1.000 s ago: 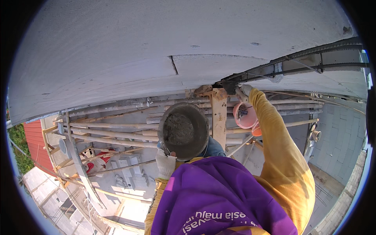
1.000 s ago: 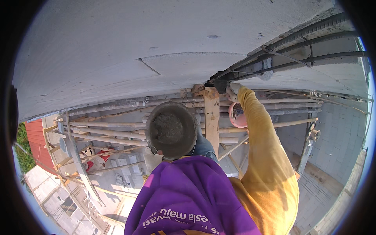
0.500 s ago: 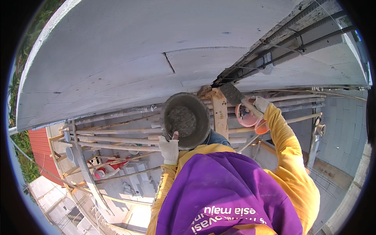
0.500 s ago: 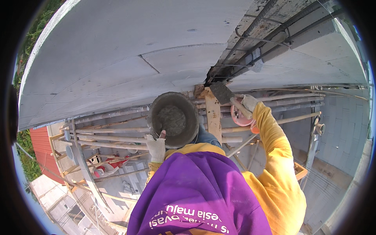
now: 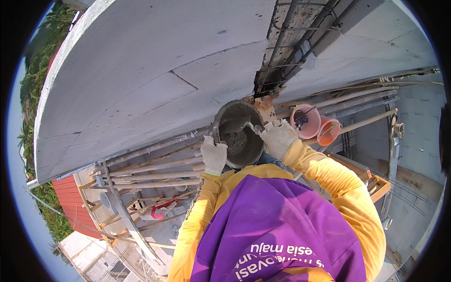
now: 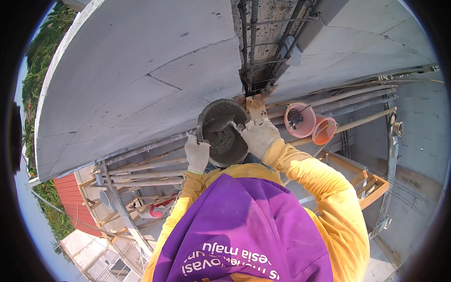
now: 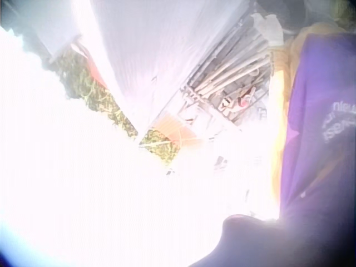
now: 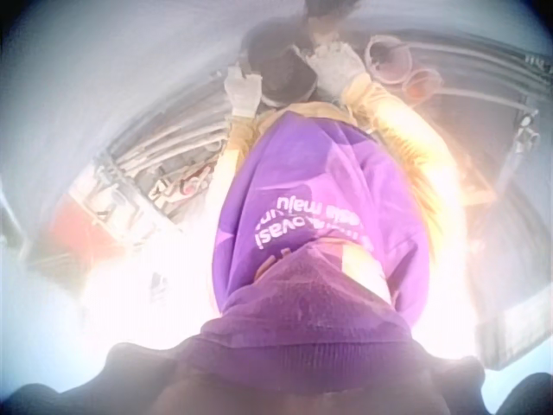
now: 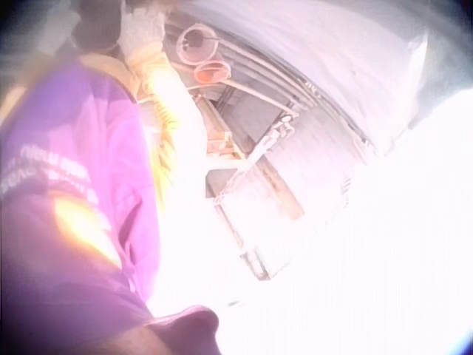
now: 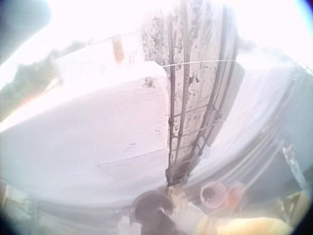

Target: The person stands on scaffolding at a construction site and uses a trowel to apply mortar from a bucket onto the top edge of a concrete block wall.

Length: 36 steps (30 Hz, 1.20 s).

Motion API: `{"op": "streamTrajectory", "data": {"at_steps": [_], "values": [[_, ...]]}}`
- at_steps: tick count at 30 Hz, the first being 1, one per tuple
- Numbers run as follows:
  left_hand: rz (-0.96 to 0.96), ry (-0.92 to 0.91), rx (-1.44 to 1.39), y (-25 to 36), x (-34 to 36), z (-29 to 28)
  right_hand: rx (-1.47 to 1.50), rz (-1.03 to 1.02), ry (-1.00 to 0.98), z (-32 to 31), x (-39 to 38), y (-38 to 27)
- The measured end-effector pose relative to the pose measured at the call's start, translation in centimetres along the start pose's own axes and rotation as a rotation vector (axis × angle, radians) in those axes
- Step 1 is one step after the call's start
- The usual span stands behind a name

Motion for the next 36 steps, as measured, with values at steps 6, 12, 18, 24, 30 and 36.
{"op": "streamTrajectory", "data": {"at_steps": [6, 12, 18, 24, 30, 36], "values": [[0.029, -0.095, -0.081, 5.8, 2.6, -1.6, 0.006, 0.053, -0.077, 2.8, 3.8, -0.4], [0.07, -0.094, -0.005, 7.1, 2.9, -3.6, 0.067, -0.05, -0.112, -0.4, 1.6, -1.8], [0.154, -0.13, 0.038, 10.5, 1.8, -3.2, -0.164, 0.072, 0.02, -3.1, 2.7, -0.2], [0.263, -0.214, 0.025, 13.2, 0.4, -2.7, 0.106, 0.05, -0.17, 0.0, 4.1, 1.3], [0.183, -0.252, -0.03, 11.6, -0.5, -2.1, 0.373, -0.053, -0.234, 5.8, 4.3, 0.6], [0.084, -0.132, -0.09, 9.6, -0.9, -4.4, 0.746, -0.099, -0.323, 10.6, 5.3, -3.6]]}}
Point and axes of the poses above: each hand's wrist, its own x-axis towards the middle knuckle, its own z-axis out of the palm, y = z × x, the point moved 8 cm from there along x, towards the middle knuckle, and after that the axes turned 12 degrees about -x, right-handed, at the moved point
